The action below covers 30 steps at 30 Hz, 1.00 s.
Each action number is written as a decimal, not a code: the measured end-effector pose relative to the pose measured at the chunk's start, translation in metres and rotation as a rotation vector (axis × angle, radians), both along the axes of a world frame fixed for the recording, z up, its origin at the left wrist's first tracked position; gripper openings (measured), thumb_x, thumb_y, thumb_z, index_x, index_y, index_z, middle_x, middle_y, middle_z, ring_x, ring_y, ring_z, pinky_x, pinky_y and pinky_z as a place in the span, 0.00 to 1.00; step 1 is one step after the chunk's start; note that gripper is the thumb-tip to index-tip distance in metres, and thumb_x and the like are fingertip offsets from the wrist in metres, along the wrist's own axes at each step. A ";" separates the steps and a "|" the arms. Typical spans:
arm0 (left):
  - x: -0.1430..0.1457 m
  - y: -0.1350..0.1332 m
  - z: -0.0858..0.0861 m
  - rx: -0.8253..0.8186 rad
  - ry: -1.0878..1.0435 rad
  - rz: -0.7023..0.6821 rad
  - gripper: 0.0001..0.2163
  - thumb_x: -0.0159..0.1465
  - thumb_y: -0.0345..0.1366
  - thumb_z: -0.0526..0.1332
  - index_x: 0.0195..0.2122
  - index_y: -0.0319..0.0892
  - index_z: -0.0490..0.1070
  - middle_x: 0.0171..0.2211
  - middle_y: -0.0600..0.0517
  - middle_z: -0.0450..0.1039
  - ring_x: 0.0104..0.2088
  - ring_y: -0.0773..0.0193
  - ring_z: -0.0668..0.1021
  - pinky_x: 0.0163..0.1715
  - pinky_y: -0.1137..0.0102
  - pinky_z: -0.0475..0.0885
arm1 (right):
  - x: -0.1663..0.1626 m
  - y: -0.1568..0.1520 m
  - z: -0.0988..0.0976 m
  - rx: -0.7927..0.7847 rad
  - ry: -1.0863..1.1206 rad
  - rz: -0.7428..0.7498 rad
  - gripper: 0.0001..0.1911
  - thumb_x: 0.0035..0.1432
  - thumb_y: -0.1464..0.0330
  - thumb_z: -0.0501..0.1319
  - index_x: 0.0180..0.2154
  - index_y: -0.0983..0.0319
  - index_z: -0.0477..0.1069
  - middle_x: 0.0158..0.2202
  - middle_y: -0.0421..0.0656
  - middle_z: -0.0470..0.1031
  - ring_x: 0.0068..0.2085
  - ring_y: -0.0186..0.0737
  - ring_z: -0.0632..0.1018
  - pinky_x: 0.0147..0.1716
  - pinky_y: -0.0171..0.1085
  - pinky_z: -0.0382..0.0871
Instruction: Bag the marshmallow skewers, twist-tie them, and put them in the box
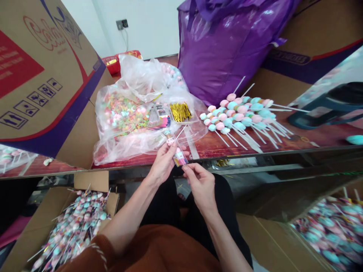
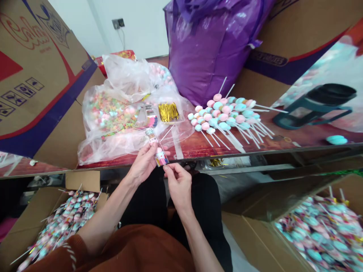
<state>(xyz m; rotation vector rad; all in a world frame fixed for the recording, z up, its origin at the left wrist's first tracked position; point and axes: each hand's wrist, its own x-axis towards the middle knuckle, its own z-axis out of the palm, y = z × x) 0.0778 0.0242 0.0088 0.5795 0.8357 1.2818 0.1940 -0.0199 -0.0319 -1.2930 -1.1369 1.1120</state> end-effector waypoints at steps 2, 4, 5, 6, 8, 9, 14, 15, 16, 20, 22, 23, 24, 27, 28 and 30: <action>0.000 -0.005 -0.004 0.005 -0.003 -0.049 0.18 0.55 0.43 0.73 0.37 0.39 0.68 0.34 0.48 0.78 0.37 0.58 0.83 0.35 0.70 0.75 | 0.003 -0.004 -0.004 -0.027 0.034 -0.016 0.12 0.58 0.60 0.65 0.30 0.62 0.76 0.22 0.37 0.70 0.24 0.33 0.66 0.26 0.34 0.60; 0.001 -0.010 -0.008 -0.006 -0.010 -0.061 0.18 0.55 0.43 0.73 0.37 0.39 0.67 0.34 0.47 0.79 0.37 0.58 0.83 0.33 0.70 0.74 | 0.003 -0.007 -0.008 -0.033 0.063 -0.025 0.11 0.58 0.61 0.66 0.30 0.62 0.76 0.23 0.37 0.70 0.24 0.32 0.65 0.26 0.33 0.59; 0.001 -0.012 -0.010 -0.017 -0.012 -0.056 0.18 0.56 0.43 0.72 0.37 0.39 0.67 0.34 0.47 0.79 0.37 0.58 0.83 0.33 0.71 0.74 | 0.002 -0.007 -0.009 -0.035 0.080 -0.024 0.12 0.58 0.60 0.66 0.29 0.62 0.75 0.22 0.37 0.70 0.24 0.32 0.65 0.25 0.33 0.58; 0.001 -0.014 -0.011 -0.029 -0.013 -0.049 0.18 0.56 0.44 0.72 0.37 0.39 0.67 0.33 0.47 0.79 0.36 0.58 0.82 0.31 0.71 0.74 | 0.000 -0.007 -0.010 -0.036 0.099 -0.019 0.12 0.58 0.60 0.66 0.29 0.62 0.75 0.22 0.36 0.69 0.23 0.31 0.64 0.25 0.33 0.57; 0.000 -0.017 -0.011 -0.050 -0.014 -0.036 0.19 0.57 0.47 0.71 0.38 0.39 0.67 0.33 0.47 0.79 0.35 0.58 0.82 0.27 0.72 0.72 | -0.004 -0.007 -0.011 -0.041 0.137 0.000 0.13 0.58 0.59 0.66 0.29 0.63 0.75 0.22 0.36 0.68 0.23 0.31 0.63 0.24 0.33 0.56; 0.000 -0.017 -0.011 -0.054 -0.014 -0.032 0.19 0.57 0.48 0.70 0.38 0.39 0.67 0.33 0.47 0.79 0.34 0.58 0.82 0.25 0.73 0.71 | -0.006 -0.006 -0.010 -0.043 0.152 0.014 0.13 0.58 0.59 0.66 0.29 0.63 0.75 0.22 0.36 0.68 0.23 0.31 0.63 0.24 0.32 0.57; -0.002 -0.020 -0.007 -0.004 0.017 -0.023 0.19 0.56 0.47 0.71 0.37 0.38 0.70 0.37 0.45 0.80 0.33 0.59 0.82 0.21 0.74 0.68 | -0.015 -0.003 -0.010 -0.024 0.187 -0.021 0.14 0.57 0.58 0.67 0.32 0.63 0.77 0.23 0.37 0.69 0.24 0.32 0.65 0.24 0.33 0.58; -0.002 -0.021 -0.007 -0.009 0.025 -0.020 0.19 0.55 0.47 0.72 0.37 0.38 0.71 0.37 0.44 0.80 0.33 0.58 0.82 0.21 0.74 0.68 | -0.017 -0.004 -0.011 -0.025 0.200 -0.028 0.14 0.56 0.58 0.67 0.32 0.63 0.77 0.23 0.37 0.69 0.24 0.32 0.65 0.24 0.33 0.58; -0.002 -0.023 -0.008 -0.022 0.032 -0.019 0.19 0.55 0.47 0.72 0.37 0.37 0.72 0.37 0.43 0.80 0.33 0.57 0.82 0.21 0.74 0.67 | -0.018 -0.006 -0.011 -0.030 0.216 -0.028 0.14 0.56 0.57 0.67 0.33 0.63 0.77 0.23 0.37 0.69 0.24 0.32 0.65 0.24 0.32 0.58; 0.003 -0.029 -0.009 -0.081 0.032 -0.072 0.20 0.55 0.49 0.71 0.35 0.34 0.76 0.35 0.39 0.80 0.34 0.56 0.82 0.22 0.74 0.67 | -0.019 -0.012 -0.010 -0.076 0.290 -0.061 0.16 0.53 0.56 0.69 0.29 0.64 0.77 0.21 0.37 0.67 0.22 0.30 0.63 0.21 0.31 0.57; 0.006 -0.032 -0.011 -0.079 0.019 -0.107 0.21 0.55 0.50 0.70 0.35 0.34 0.77 0.35 0.39 0.80 0.30 0.59 0.81 0.22 0.73 0.69 | -0.018 -0.013 -0.008 -0.095 0.365 -0.087 0.17 0.51 0.56 0.71 0.27 0.64 0.76 0.19 0.36 0.65 0.21 0.29 0.61 0.21 0.31 0.56; 0.008 -0.033 -0.011 -0.076 0.013 -0.125 0.21 0.56 0.50 0.70 0.35 0.33 0.77 0.35 0.40 0.80 0.27 0.61 0.79 0.21 0.73 0.69 | -0.017 -0.013 -0.007 -0.101 0.403 -0.089 0.17 0.50 0.56 0.72 0.28 0.64 0.76 0.19 0.36 0.65 0.21 0.29 0.61 0.21 0.31 0.56; 0.010 -0.033 -0.012 -0.076 0.008 -0.137 0.21 0.56 0.50 0.70 0.35 0.33 0.77 0.34 0.40 0.80 0.24 0.64 0.77 0.19 0.73 0.68 | -0.016 -0.012 -0.006 -0.106 0.432 -0.088 0.16 0.50 0.57 0.72 0.29 0.64 0.77 0.19 0.35 0.65 0.21 0.29 0.61 0.21 0.31 0.56; 0.014 -0.034 -0.015 -0.104 -0.018 -0.129 0.20 0.55 0.49 0.70 0.37 0.34 0.77 0.32 0.43 0.79 0.18 0.69 0.71 0.14 0.73 0.66 | -0.013 -0.011 -0.004 -0.117 0.427 -0.071 0.16 0.50 0.57 0.72 0.33 0.63 0.78 0.21 0.36 0.65 0.21 0.29 0.61 0.21 0.32 0.57; 0.015 -0.034 -0.015 -0.109 -0.029 -0.114 0.20 0.55 0.49 0.70 0.37 0.34 0.77 0.30 0.44 0.78 0.17 0.70 0.69 0.13 0.73 0.66 | -0.011 -0.012 -0.005 -0.120 0.397 -0.058 0.17 0.50 0.56 0.72 0.34 0.63 0.79 0.21 0.36 0.66 0.22 0.30 0.62 0.21 0.32 0.58; 0.015 -0.035 -0.015 -0.092 -0.039 -0.093 0.19 0.56 0.49 0.69 0.37 0.35 0.77 0.27 0.47 0.76 0.17 0.70 0.66 0.11 0.74 0.64 | -0.006 -0.013 -0.006 -0.118 0.308 -0.017 0.18 0.52 0.54 0.70 0.34 0.63 0.79 0.21 0.38 0.68 0.22 0.32 0.64 0.21 0.33 0.60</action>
